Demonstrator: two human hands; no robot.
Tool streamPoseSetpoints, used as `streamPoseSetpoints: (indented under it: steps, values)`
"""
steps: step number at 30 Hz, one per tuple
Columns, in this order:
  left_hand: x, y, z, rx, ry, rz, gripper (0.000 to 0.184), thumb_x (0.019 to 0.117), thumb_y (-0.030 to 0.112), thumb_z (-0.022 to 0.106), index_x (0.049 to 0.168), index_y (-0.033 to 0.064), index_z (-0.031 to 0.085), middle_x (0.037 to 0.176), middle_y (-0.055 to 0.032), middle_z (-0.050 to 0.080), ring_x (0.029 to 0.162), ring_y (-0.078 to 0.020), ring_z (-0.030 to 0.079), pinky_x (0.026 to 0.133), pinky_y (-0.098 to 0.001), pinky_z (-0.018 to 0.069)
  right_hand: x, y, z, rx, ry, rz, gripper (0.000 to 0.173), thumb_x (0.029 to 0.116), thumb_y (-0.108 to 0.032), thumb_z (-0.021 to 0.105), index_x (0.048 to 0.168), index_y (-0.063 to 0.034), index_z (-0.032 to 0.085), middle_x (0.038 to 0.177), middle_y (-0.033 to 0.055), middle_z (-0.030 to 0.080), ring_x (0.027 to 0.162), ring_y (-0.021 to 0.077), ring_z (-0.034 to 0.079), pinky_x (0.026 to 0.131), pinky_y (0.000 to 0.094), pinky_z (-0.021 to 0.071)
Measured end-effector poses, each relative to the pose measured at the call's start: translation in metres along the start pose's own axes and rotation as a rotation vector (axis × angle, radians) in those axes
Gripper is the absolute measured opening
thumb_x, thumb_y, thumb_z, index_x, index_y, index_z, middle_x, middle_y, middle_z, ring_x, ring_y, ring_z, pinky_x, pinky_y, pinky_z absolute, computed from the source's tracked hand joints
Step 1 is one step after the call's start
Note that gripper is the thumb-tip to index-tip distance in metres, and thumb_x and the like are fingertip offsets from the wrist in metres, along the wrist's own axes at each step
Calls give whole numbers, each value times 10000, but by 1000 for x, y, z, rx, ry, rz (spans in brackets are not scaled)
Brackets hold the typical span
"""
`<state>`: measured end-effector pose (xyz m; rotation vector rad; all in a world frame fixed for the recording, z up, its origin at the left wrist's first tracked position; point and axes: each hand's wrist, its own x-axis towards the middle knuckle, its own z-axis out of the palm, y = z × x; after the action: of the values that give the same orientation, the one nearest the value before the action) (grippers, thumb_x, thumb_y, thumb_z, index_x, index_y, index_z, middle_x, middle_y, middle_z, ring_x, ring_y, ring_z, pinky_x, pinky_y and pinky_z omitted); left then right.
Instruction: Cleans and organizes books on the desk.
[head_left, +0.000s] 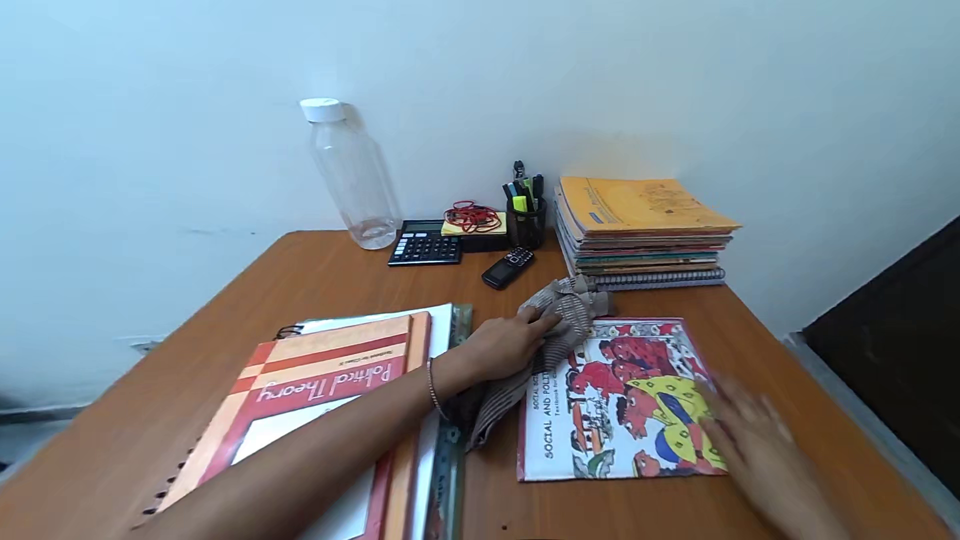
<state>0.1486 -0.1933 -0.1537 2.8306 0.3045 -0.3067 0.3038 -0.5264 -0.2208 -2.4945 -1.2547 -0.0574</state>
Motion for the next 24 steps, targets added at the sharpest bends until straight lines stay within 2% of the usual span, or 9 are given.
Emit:
streamPoseSetpoints:
  steps: [3, 8, 11, 13, 15, 17, 19, 21, 24]
  values:
    - [4, 9, 6, 46, 32, -7, 494, 1109, 208, 425, 1601, 230, 383, 1410, -184, 555, 993, -388, 684, 828, -574, 548, -54, -11, 2, 113, 57, 56, 423, 1054, -189, 472, 1416, -12, 601, 1532, 273, 469, 1399, 518, 453, 1145, 702, 299]
    - [10, 49, 23, 118, 104, 40, 509, 1051, 111, 502, 1557, 149, 457, 1289, -191, 614, 1011, -384, 684, 797, -546, 568, -59, -13, 7, 130, 144, 81, 443, 1036, -237, 513, 1391, 7, 618, 1507, 260, 506, 1383, 498, 484, 1142, 672, 331]
    - [13, 87, 31, 66, 60, 96, 493, 1054, 116, 501, 1545, 108, 457, 1308, -210, 602, 1076, -407, 661, 844, -562, 557, -57, -12, 8, 129, 144, 72, 467, 1041, -261, 507, 1398, 23, 604, 1510, 276, 495, 1378, 515, 481, 1141, 669, 336]
    - [17, 117, 33, 3, -11, 159, 480, 1088, 166, 464, 1562, 107, 421, 1373, -225, 568, 1139, -431, 638, 886, -589, 541, -57, -12, 8, 123, 134, 65, 548, 1039, -362, 516, 1418, 28, 582, 1525, 280, 474, 1387, 521, 466, 1145, 669, 331]
    - [21, 149, 38, -48, -68, 248, 506, 1089, 146, 455, 1584, 85, 372, 1451, -249, 514, 1202, -465, 603, 922, -612, 522, -58, -13, 6, 128, 114, 66, 618, 1021, -423, 539, 1412, 54, 574, 1533, 298, 452, 1396, 529, 449, 1155, 672, 312]
    - [26, 178, 46, -86, -72, 326, 526, 1067, 112, 479, 1582, 76, 373, 1458, -251, 510, 1202, -471, 604, 905, -614, 529, -59, -16, 2, 138, 102, 82, 581, 982, -365, 609, 1325, 103, 621, 1491, 346, 472, 1380, 549, 455, 1160, 670, 304]
    - [32, 199, 52, -100, -47, 364, 524, 1062, 105, 478, 1576, 66, 380, 1440, -251, 522, 1171, -462, 620, 868, -595, 543, -60, -18, -1, 160, 94, 116, 510, 910, -205, 677, 1267, 155, 627, 1431, 405, 491, 1346, 583, 471, 1154, 675, 307]
    - [39, 206, 54, -99, -43, 359, 493, 1090, 147, 437, 1574, 68, 382, 1443, -247, 522, 1158, -454, 627, 859, -581, 545, -59, -16, -1, 156, 100, 140, 515, 893, -170, 669, 1275, 171, 611, 1426, 421, 481, 1337, 593, 472, 1142, 670, 328]
    - [44, 195, 50, -90, -36, 329, 464, 1111, 187, 397, 1562, 76, 402, 1443, -234, 527, 1155, -451, 629, 864, -588, 541, -57, -15, 3, 126, 124, 136, 606, 965, -348, 615, 1330, 136, 595, 1474, 379, 466, 1363, 565, 463, 1138, 661, 338]
